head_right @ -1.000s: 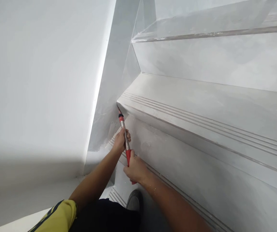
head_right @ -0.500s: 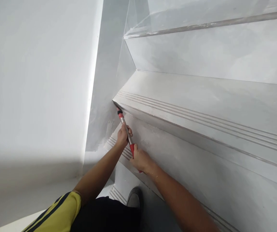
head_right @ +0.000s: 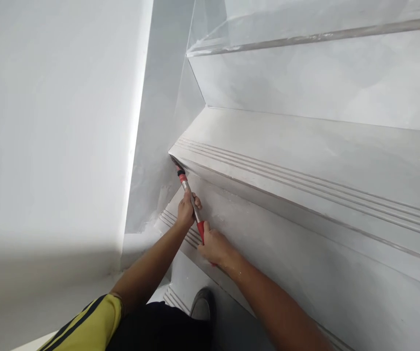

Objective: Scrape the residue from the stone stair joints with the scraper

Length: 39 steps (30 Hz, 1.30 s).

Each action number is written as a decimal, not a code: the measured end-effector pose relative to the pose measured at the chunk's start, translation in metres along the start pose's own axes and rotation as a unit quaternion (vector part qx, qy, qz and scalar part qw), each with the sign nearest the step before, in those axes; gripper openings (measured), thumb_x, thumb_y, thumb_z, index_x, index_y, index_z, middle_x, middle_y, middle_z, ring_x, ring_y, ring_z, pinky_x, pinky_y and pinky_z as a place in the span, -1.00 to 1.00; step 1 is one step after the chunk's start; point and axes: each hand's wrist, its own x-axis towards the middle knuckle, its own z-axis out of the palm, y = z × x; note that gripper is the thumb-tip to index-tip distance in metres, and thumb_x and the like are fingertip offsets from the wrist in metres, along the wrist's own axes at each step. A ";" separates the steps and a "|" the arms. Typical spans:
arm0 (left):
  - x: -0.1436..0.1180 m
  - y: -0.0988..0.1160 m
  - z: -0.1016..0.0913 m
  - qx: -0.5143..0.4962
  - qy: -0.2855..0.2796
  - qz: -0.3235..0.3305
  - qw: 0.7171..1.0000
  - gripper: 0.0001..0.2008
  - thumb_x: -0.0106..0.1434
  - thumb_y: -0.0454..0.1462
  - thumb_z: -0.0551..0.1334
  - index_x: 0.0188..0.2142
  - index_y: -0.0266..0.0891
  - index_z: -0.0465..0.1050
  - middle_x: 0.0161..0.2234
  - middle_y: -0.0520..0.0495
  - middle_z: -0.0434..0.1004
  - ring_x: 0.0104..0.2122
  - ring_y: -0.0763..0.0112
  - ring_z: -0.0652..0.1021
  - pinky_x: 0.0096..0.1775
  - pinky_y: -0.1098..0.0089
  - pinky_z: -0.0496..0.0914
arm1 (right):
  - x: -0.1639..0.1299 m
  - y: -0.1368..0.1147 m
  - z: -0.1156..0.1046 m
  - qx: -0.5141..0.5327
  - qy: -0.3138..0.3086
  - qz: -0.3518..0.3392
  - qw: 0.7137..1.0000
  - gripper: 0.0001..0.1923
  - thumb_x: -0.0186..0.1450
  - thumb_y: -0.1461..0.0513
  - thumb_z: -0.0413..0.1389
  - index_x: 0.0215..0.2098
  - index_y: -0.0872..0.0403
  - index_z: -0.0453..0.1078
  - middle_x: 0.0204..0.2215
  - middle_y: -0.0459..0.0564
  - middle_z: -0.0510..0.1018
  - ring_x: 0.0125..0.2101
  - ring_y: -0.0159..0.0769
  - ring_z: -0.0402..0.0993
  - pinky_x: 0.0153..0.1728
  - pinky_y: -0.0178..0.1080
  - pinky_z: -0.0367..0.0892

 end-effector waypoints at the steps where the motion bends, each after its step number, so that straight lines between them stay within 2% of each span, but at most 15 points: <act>1: -0.002 0.001 -0.002 -0.001 0.001 -0.002 1.000 -0.55 0.18 0.13 0.03 -0.45 -0.22 0.19 -0.68 0.09 0.19 -0.69 0.51 0.26 -0.61 0.47 0.19 | -0.002 -0.002 0.002 0.004 -0.006 0.000 1.000 -0.53 0.13 0.27 0.00 0.01 0.18 0.08 -0.39 0.11 0.46 -0.43 -0.17 0.42 -0.48 -0.29 0.10; 5: -0.008 0.006 -0.007 -0.004 0.005 -0.004 1.000 -0.56 0.17 0.12 0.05 -0.47 -0.22 0.19 -0.69 0.09 0.18 -0.70 0.52 0.25 -0.61 0.47 0.18 | -0.005 -0.008 0.007 0.011 -0.015 -0.003 1.000 -0.55 0.11 0.29 0.01 -0.02 0.17 0.10 -0.37 0.12 0.46 -0.41 -0.16 0.42 -0.46 -0.29 0.10; 10: -0.007 0.011 -0.001 -0.024 0.001 -0.007 1.000 -0.55 0.16 0.13 0.07 -0.44 -0.23 0.21 -0.68 0.09 0.19 -0.70 0.52 0.25 -0.61 0.47 0.18 | -0.005 -0.012 0.001 0.003 -0.001 0.011 1.000 -0.52 0.13 0.28 0.00 0.02 0.15 0.06 -0.36 0.10 0.46 -0.40 -0.17 0.42 -0.45 -0.29 0.11; 18: -0.010 0.009 -0.008 -0.022 -0.010 -0.012 1.000 -0.53 0.13 0.15 0.08 -0.47 -0.22 0.19 -0.69 0.09 0.17 -0.71 0.53 0.24 -0.63 0.47 0.17 | -0.007 -0.015 0.011 0.014 -0.004 0.015 1.000 -0.52 0.12 0.30 0.02 0.02 0.16 0.07 -0.35 0.10 0.46 -0.38 -0.20 0.43 -0.44 -0.29 0.13; 20: -0.010 0.008 -0.009 -0.027 -0.017 -0.012 0.999 -0.53 0.12 0.16 0.09 -0.45 -0.22 0.20 -0.68 0.10 0.18 -0.70 0.53 0.24 -0.62 0.47 0.18 | -0.009 -0.017 0.010 0.009 0.005 0.020 1.000 -0.52 0.14 0.29 0.01 0.03 0.15 0.06 -0.35 0.09 0.46 -0.38 -0.20 0.43 -0.43 -0.29 0.14; 25: -0.011 0.006 -0.006 -0.036 -0.016 -0.020 0.999 -0.52 0.09 0.16 0.12 -0.46 -0.22 0.19 -0.70 0.10 0.18 -0.71 0.52 0.24 -0.63 0.47 0.16 | -0.011 -0.017 0.006 -0.002 -0.017 0.036 0.999 -0.55 0.13 0.30 0.03 -0.01 0.16 0.10 -0.35 0.11 0.47 -0.36 -0.19 0.45 -0.42 -0.29 0.16; 29: -0.008 0.006 -0.004 -0.048 -0.027 -0.010 0.998 -0.51 0.08 0.18 0.12 -0.45 -0.22 0.20 -0.69 0.10 0.19 -0.71 0.53 0.24 -0.62 0.48 0.17 | -0.010 -0.017 0.005 -0.011 0.016 0.020 1.000 -0.54 0.14 0.29 0.01 0.00 0.15 0.07 -0.32 0.13 0.47 -0.34 -0.15 0.45 -0.41 -0.27 0.18; 34: -0.014 0.004 -0.013 -0.033 -0.015 -0.023 0.999 -0.50 0.06 0.18 0.14 -0.48 -0.22 0.18 -0.71 0.10 0.18 -0.72 0.53 0.24 -0.64 0.48 0.15 | -0.010 -0.019 0.017 0.020 -0.019 0.029 0.999 -0.56 0.12 0.31 0.03 -0.03 0.16 0.08 -0.37 0.11 0.46 -0.39 -0.18 0.45 -0.46 -0.29 0.19; 39: -0.016 0.006 -0.016 -0.032 -0.021 -0.015 0.999 -0.51 0.07 0.17 0.13 -0.45 -0.22 0.21 -0.67 0.09 0.21 -0.70 0.53 0.26 -0.62 0.48 0.18 | -0.012 -0.025 0.015 0.057 -0.012 0.033 0.998 -0.59 0.12 0.30 0.03 -0.07 0.13 0.06 -0.43 0.03 0.42 -0.48 -0.26 0.42 -0.52 -0.32 0.18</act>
